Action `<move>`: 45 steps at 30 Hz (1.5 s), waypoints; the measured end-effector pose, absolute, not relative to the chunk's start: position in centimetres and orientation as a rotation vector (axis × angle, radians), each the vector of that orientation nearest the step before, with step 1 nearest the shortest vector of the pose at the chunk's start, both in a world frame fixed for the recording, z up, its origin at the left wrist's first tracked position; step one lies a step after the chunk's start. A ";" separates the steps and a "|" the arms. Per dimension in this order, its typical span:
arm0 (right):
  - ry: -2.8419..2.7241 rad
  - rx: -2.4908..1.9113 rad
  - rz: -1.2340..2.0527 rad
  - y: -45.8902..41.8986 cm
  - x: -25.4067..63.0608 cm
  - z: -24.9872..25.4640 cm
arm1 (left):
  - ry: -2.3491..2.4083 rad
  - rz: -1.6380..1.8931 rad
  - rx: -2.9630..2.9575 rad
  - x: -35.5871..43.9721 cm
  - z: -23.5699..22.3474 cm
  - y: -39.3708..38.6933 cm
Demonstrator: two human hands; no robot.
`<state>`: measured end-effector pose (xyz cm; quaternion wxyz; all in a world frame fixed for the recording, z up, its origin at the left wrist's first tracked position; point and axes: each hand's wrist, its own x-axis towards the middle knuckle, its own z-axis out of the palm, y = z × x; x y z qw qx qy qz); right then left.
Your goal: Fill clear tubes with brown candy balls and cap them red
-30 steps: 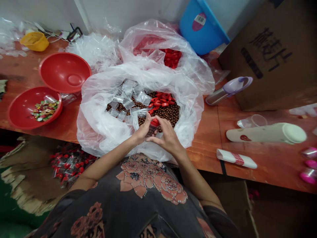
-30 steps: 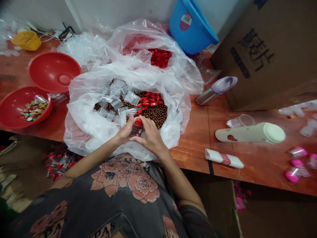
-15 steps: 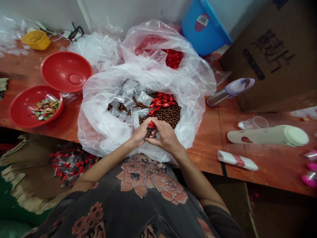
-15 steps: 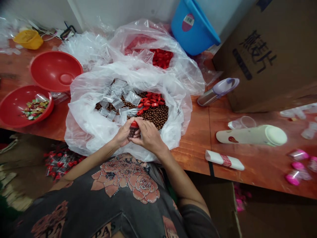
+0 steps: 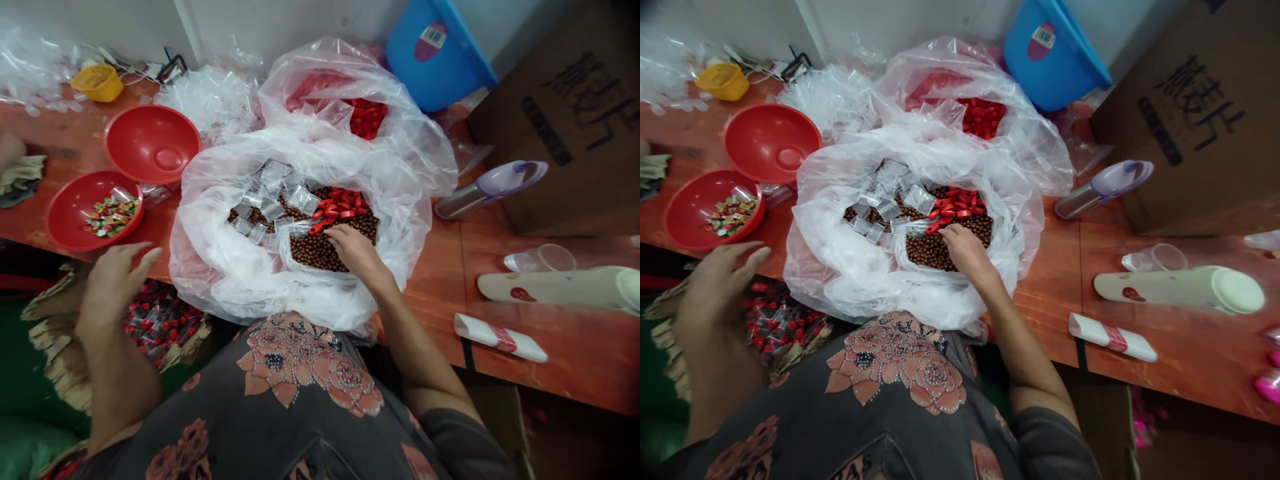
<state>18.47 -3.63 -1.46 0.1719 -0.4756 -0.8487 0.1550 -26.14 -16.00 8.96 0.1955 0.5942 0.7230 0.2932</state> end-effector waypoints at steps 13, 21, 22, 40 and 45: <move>-2.416 -1.520 0.264 -2.9 17.2 -3.1 | 1.576 0.188 2.437 -5.9 0.7 -1.3; -1.548 -1.527 0.596 -4.1 20.2 -1.9 | 1.343 0.411 2.036 -3.8 0.7 -2.1; -1.471 -1.501 0.652 -4.2 20.4 -1.8 | 1.297 0.388 1.956 -3.0 0.2 -2.1; -1.686 -1.703 0.436 -6.7 23.1 -3.0 | 1.045 0.619 1.143 4.9 -5.5 0.4; -1.814 -1.729 0.423 -6.9 23.2 -3.3 | 0.966 0.692 1.003 4.9 -5.6 0.3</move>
